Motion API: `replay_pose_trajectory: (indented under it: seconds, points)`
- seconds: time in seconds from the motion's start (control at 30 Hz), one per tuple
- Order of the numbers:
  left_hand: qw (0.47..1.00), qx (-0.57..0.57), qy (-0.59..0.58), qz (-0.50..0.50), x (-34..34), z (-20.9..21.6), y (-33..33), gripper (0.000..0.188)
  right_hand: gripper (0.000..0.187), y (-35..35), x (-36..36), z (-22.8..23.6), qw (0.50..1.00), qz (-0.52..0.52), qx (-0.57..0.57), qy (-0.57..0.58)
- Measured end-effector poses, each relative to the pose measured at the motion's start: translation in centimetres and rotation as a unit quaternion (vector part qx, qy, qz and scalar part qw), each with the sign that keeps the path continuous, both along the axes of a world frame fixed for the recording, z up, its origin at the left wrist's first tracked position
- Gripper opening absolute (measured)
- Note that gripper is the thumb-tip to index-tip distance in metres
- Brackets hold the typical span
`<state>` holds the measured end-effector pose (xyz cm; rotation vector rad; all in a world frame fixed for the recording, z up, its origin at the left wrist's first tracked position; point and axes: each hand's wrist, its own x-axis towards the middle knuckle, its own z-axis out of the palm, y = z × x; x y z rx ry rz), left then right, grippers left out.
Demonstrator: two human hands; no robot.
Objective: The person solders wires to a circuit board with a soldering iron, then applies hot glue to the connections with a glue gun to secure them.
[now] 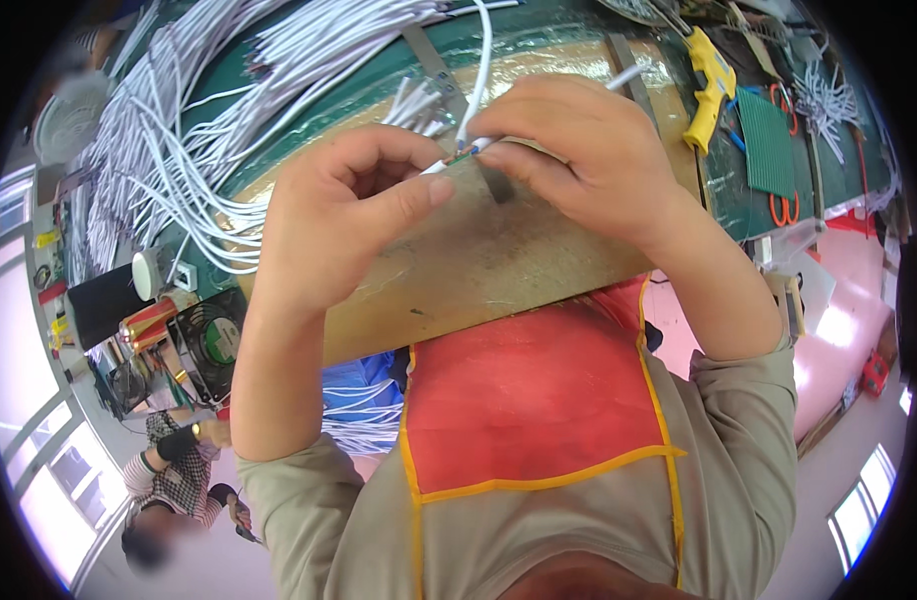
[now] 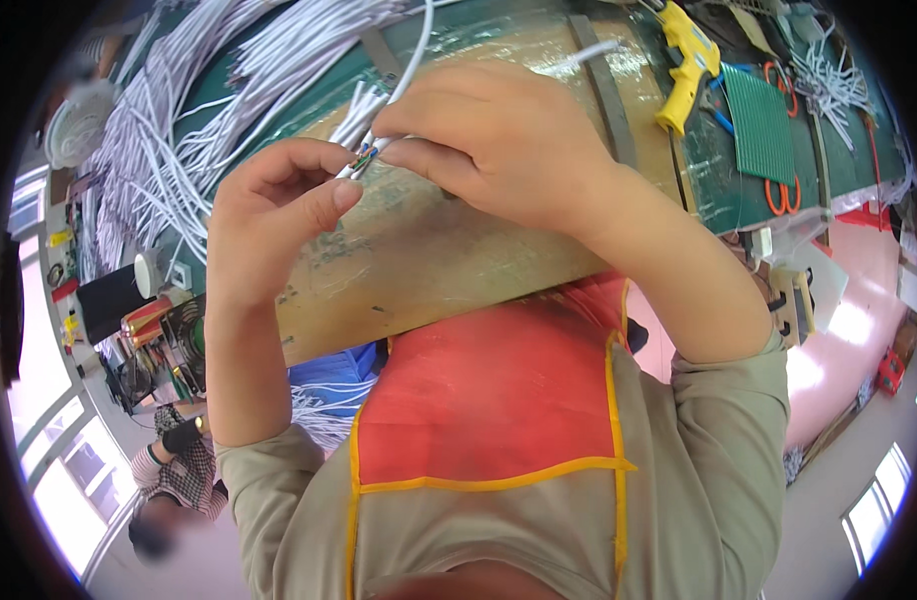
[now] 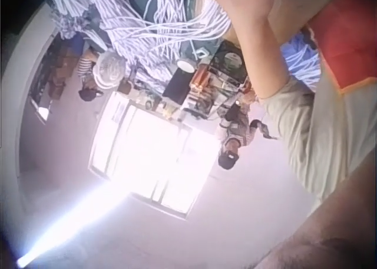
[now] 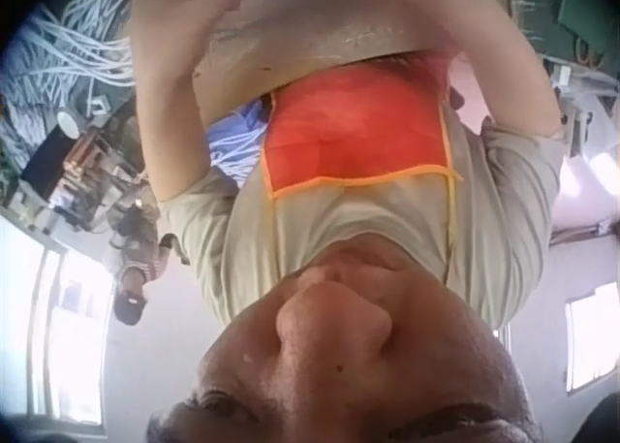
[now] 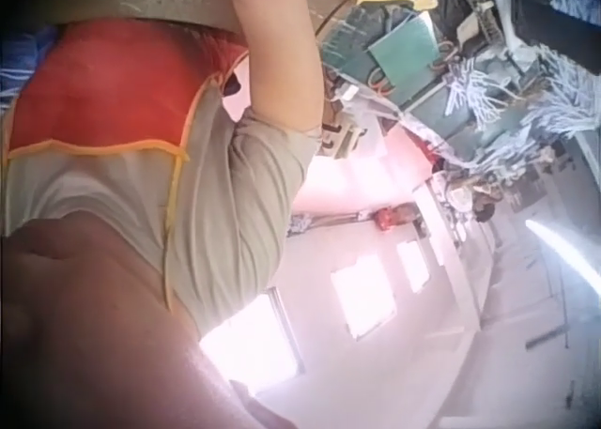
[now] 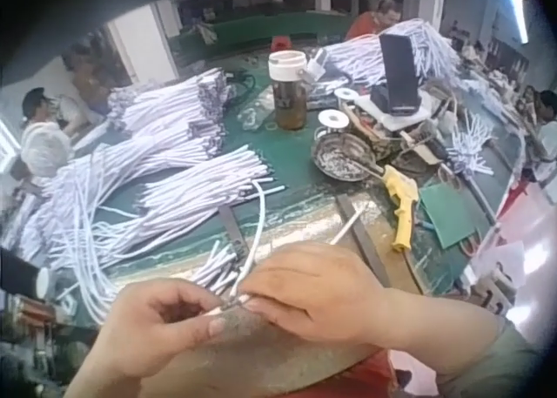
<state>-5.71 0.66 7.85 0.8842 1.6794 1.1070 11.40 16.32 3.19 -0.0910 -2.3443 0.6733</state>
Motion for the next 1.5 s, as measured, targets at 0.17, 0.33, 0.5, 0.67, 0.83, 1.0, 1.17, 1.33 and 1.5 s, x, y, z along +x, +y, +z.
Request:
replay_pose_trajectory:
  seconds: [0.17,0.33,0.5,0.67,0.83,1.0,1.17,1.33,1.5]
  points:
    - [0.998,0.049,0.013,0.027,-0.2,1.8,-0.6,0.017,0.014,0.1,-1.1,1.5,0.999,0.012,-0.013,0.047]
    - [0.996,0.077,0.0,0.035,-0.6,2.0,-0.3,0.017,0.013,0.2,-1.5,2.5,0.999,0.0,-0.023,0.047]
    - [0.994,0.102,-0.003,0.032,-0.7,2.2,-0.1,0.017,0.013,0.3,-1.5,3.1,0.998,0.004,-0.017,0.055]
    - [0.995,0.095,0.009,0.031,-0.7,2.1,-0.2,0.016,0.017,0.1,-1.4,3.3,0.998,0.016,-0.036,0.05]
    - [0.996,0.081,0.005,0.027,-0.4,1.9,-0.3,0.017,0.018,0.0,-1.5,3.5,0.997,0.053,-0.007,0.056]
    - [0.998,0.061,0.003,0.034,-0.3,1.8,-0.4,0.018,0.02,-0.3,-0.8,3.4,0.996,0.033,-0.062,0.052]
    - [0.999,0.028,0.028,0.032,0.1,1.8,-0.4,0.019,0.034,0.7,0.6,2.2,0.997,-0.005,-0.071,-0.018]
    - [0.986,0.139,0.092,-0.029,0.5,1.3,-1.4,0.018,0.053,0.4,-0.3,0.9,1.0,-0.011,-0.006,-0.027]
    - [0.945,0.25,0.201,-0.066,1.4,0.9,-0.4,0.022,0.055,0.2,-0.6,-0.4,0.995,0.065,-0.074,0.007]
